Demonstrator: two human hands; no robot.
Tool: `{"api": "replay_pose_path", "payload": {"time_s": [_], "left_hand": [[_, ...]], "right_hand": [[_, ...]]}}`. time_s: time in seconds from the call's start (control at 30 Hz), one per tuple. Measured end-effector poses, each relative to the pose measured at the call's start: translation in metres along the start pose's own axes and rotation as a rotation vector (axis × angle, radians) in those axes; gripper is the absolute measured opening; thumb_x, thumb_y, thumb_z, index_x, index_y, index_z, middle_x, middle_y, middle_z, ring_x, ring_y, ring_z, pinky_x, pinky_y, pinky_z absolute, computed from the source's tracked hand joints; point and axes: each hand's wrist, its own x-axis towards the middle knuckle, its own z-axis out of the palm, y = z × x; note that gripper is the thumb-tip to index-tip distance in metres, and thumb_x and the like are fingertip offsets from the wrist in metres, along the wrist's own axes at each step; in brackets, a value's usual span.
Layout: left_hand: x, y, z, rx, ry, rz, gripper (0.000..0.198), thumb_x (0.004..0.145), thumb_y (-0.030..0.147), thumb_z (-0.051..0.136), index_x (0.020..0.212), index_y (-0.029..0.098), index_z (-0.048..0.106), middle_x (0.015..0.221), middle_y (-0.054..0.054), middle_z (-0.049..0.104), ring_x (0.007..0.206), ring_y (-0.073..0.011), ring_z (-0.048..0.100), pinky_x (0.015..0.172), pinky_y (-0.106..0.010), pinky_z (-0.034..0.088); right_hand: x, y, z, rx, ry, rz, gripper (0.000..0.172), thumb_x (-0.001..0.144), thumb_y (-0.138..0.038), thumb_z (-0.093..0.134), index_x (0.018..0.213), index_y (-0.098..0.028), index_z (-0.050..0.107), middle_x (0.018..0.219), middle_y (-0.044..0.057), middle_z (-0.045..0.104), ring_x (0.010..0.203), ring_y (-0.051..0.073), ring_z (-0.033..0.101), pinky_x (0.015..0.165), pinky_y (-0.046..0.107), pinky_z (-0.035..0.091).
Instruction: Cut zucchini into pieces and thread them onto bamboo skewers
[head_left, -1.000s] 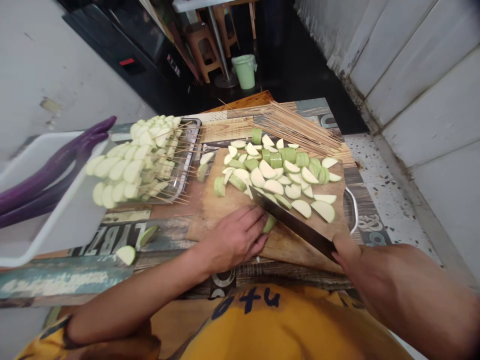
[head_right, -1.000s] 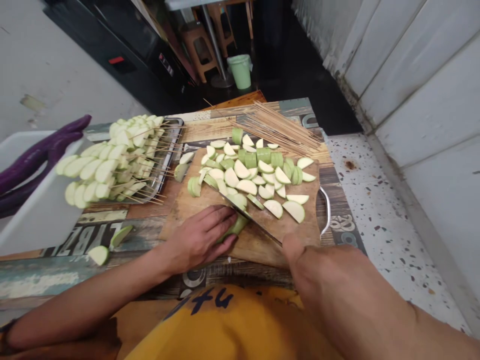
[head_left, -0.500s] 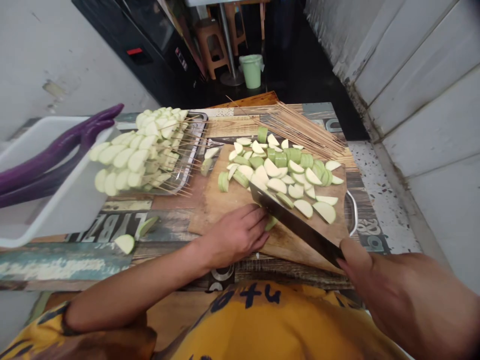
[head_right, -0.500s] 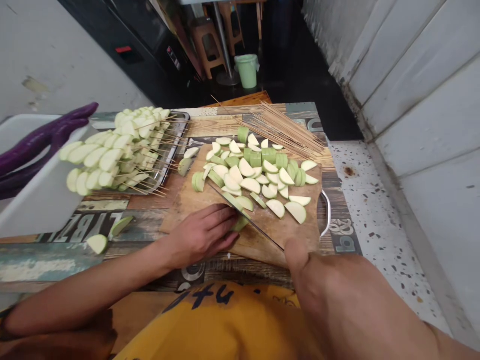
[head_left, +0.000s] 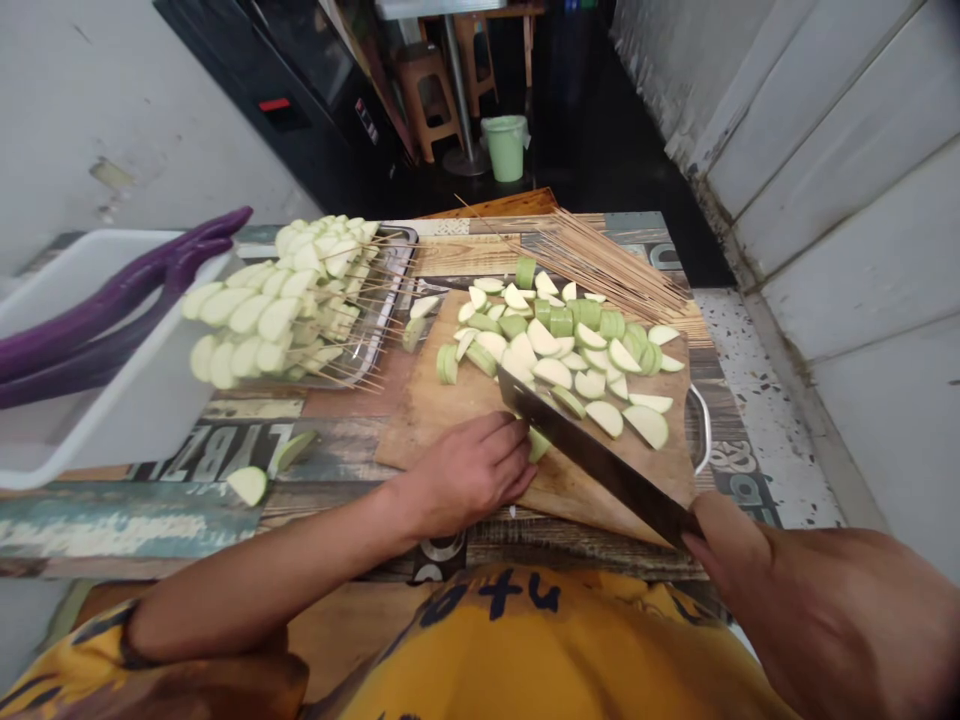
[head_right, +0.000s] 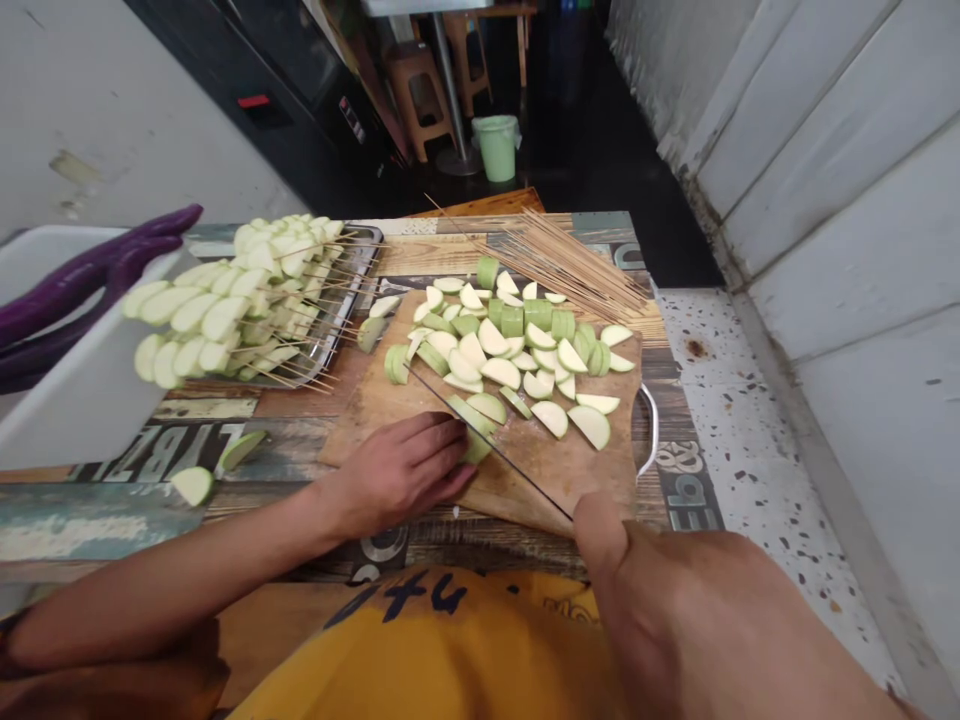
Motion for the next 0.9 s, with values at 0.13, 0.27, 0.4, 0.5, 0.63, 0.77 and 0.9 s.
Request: {"api": "replay_pose_path", "payload": {"time_s": [0.13, 0.27, 0.4, 0.5, 0.63, 0.77, 0.9], "left_hand": [[-0.002, 0.000, 0.001, 0.002, 0.007, -0.009, 0.013, 0.084, 0.022, 0.056, 0.085, 0.011, 0.063, 0.084, -0.010, 0.065, 0.082, -0.0183, 0.061, 0.073, -0.031, 0.056], [-0.002, 0.001, 0.001, -0.020, -0.010, -0.021, 0.015, 0.086, 0.023, 0.054, 0.091, 0.012, 0.063, 0.089, -0.011, 0.065, 0.087, -0.0185, 0.061, 0.076, -0.032, 0.056], [0.000, 0.000, -0.002, -0.015, -0.025, -0.017, 0.016, 0.086, 0.024, 0.053, 0.091, 0.012, 0.063, 0.088, -0.011, 0.065, 0.083, -0.0179, 0.061, 0.073, -0.031, 0.056], [-0.003, -0.003, -0.006, -0.020, -0.082, 0.001, 0.019, 0.088, 0.022, 0.050, 0.095, 0.011, 0.063, 0.095, -0.011, 0.066, 0.088, -0.0181, 0.061, 0.079, -0.031, 0.055], [-0.013, -0.007, -0.009, -0.040, -0.148, 0.036, 0.023, 0.088, 0.015, 0.048, 0.107, 0.010, 0.059, 0.107, -0.013, 0.064, 0.100, -0.0204, 0.058, 0.086, -0.033, 0.053], [-0.018, -0.005, -0.006, -0.005, -0.117, 0.035, 0.019, 0.088, 0.019, 0.050, 0.101, 0.011, 0.061, 0.100, -0.013, 0.065, 0.093, -0.0193, 0.061, 0.084, -0.035, 0.054], [-0.018, -0.003, -0.005, 0.011, -0.122, 0.020, 0.018, 0.089, 0.021, 0.048, 0.097, 0.012, 0.062, 0.099, -0.013, 0.065, 0.093, -0.0189, 0.061, 0.083, -0.035, 0.054]], "right_hand": [[0.002, -0.001, 0.001, -0.080, 0.067, -0.035, 0.026, 0.074, -0.019, 0.041, 0.099, -0.016, 0.047, 0.040, -0.006, 0.043, 0.027, 0.016, 0.039, 0.037, 0.029, 0.017], [0.004, 0.001, 0.005, -0.059, 0.020, -0.024, 0.023, 0.075, -0.014, 0.039, 0.095, -0.018, 0.049, 0.042, -0.004, 0.048, 0.030, 0.016, 0.043, 0.038, 0.029, 0.019], [0.012, 0.004, 0.011, -0.122, -0.107, 0.028, 0.019, 0.074, -0.008, 0.043, 0.088, -0.017, 0.052, 0.041, -0.003, 0.050, 0.030, 0.015, 0.045, 0.038, 0.028, 0.016], [0.016, 0.007, 0.013, -0.096, -0.147, 0.019, 0.017, 0.074, -0.005, 0.043, 0.083, -0.017, 0.051, 0.041, -0.002, 0.052, 0.031, 0.015, 0.048, 0.038, 0.028, 0.015], [0.009, 0.005, 0.011, -0.040, 0.061, -0.013, 0.017, 0.079, -0.010, 0.037, 0.086, -0.017, 0.050, 0.038, -0.003, 0.047, 0.027, 0.018, 0.043, 0.038, 0.031, 0.015], [-0.002, -0.001, 0.005, 0.057, 0.040, 0.028, 0.023, 0.074, -0.017, 0.043, 0.095, -0.021, 0.052, 0.035, -0.006, 0.040, 0.025, 0.015, 0.036, 0.035, 0.028, 0.018], [-0.006, -0.006, 0.007, 0.064, 0.014, 0.042, 0.032, 0.065, -0.023, 0.050, 0.097, -0.020, 0.050, 0.041, -0.006, 0.047, 0.029, 0.015, 0.042, 0.035, 0.028, 0.020]]}}
